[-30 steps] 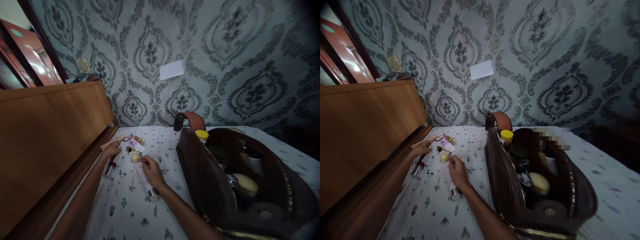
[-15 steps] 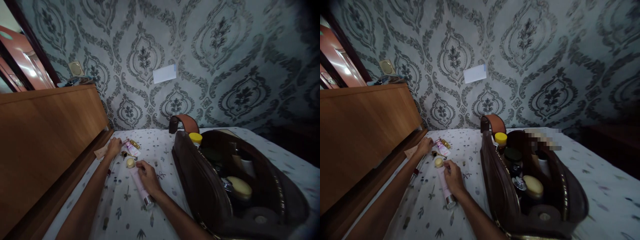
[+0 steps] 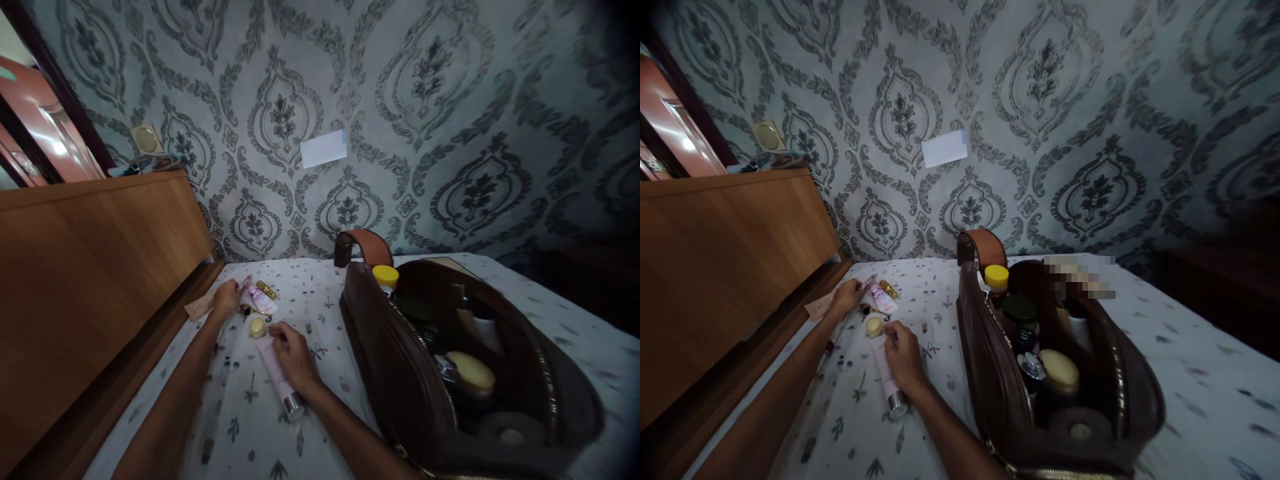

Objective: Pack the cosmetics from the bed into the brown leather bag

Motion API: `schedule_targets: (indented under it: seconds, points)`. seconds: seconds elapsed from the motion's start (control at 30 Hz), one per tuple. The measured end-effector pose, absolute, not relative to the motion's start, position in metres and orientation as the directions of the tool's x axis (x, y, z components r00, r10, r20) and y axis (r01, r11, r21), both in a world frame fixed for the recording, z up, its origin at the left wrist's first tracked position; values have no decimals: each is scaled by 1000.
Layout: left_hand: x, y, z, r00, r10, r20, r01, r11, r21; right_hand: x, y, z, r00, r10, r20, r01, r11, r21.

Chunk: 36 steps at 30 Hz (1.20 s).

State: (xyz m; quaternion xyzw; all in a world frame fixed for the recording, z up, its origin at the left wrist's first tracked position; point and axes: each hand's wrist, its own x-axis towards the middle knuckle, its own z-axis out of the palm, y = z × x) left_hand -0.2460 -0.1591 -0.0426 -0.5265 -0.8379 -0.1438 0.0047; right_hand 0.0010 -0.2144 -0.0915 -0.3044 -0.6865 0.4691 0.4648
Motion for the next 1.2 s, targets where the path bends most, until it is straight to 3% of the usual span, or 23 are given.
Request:
schedule_targets:
  seconds: [0.17, 0.47, 0.83, 1.2]
  points:
    - [-252, -165, -37, -480, 861, 168, 848, 407, 339, 1, -214, -92, -385, 855, 347, -19, 369, -929]
    - [-231, -211, -36, -323, 905, 275, 860, 160, 484, -5, -209, -96, -352, 884, 306, -89, 294, -952]
    - [-162, -282, -39, -184, 879, 440, 864, -69, 499, -5, -206, -93, -333, 936, 114, -300, 9, -954]
    - [-126, -310, -52, -182, 831, 525, 875, -106, 472, -6, -209, -90, -371, 923, 100, -463, -91, -882]
